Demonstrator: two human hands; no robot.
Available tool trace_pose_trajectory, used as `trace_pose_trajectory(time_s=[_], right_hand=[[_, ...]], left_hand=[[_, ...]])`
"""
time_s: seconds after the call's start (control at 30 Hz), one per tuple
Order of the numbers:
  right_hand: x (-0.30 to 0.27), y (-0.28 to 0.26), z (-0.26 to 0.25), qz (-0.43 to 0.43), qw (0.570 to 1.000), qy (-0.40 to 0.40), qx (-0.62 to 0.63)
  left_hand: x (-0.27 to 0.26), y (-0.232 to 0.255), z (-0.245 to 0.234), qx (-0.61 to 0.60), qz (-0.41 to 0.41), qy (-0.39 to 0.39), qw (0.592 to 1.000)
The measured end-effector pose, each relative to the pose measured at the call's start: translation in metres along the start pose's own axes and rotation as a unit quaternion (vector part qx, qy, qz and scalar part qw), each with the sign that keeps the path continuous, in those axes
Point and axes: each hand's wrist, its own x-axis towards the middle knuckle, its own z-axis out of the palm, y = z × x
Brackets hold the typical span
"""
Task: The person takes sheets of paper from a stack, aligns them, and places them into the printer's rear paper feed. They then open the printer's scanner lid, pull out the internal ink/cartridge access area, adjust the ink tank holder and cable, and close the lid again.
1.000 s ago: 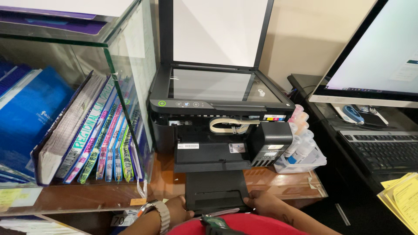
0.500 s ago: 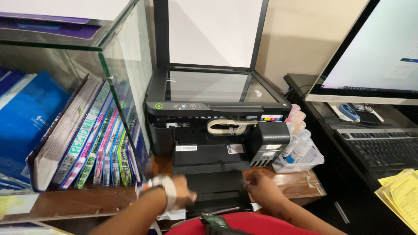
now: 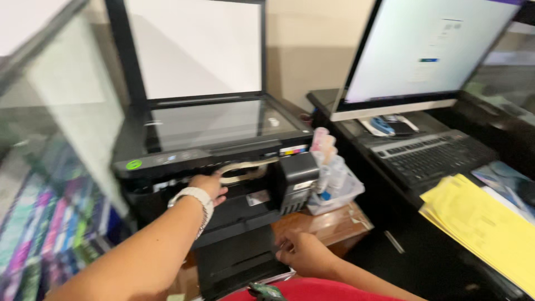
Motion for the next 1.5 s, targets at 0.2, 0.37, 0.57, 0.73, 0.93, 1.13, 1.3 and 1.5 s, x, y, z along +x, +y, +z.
trace_pose_trajectory(time_s=[0.2, 0.37, 0.57, 0.73, 0.93, 1.13, 1.3, 1.5], right_hand=[[-0.015, -0.006, -0.029, 0.042, 0.999, -0.001, 0.012], [-0.017, -0.027, -0.051, 0.161, 0.985, -0.018, 0.064], [0.004, -0.038, -0.064, 0.050, 0.998, -0.008, 0.026], [0.018, -0.040, -0.063, 0.037, 0.997, -0.033, 0.056], [0.020, -0.054, -0.056, 0.073, 0.993, -0.067, 0.069], [0.020, -0.050, -0.051, 0.054, 0.994, -0.066, 0.063], [0.015, -0.042, -0.052, 0.046, 0.994, -0.057, 0.082], [0.019, -0.042, -0.054, 0.062, 0.994, -0.062, 0.059]], left_hand=[[-0.010, 0.023, 0.020, -0.055, -0.080, 0.033, 0.995], [0.019, 0.011, 0.022, 0.014, -0.061, 0.068, 0.996], [0.059, -0.006, 0.017, 0.475, 0.095, 0.098, 0.869], [0.007, -0.005, 0.013, 0.112, -0.031, 0.085, 0.990], [-0.026, 0.011, 0.006, 0.053, -0.029, 0.100, 0.993], [0.010, 0.004, 0.002, 0.154, 0.026, 0.102, 0.982], [0.029, -0.004, 0.007, 0.116, 0.034, 0.148, 0.982], [0.001, -0.027, 0.001, -0.032, 0.005, 0.087, 0.996]])
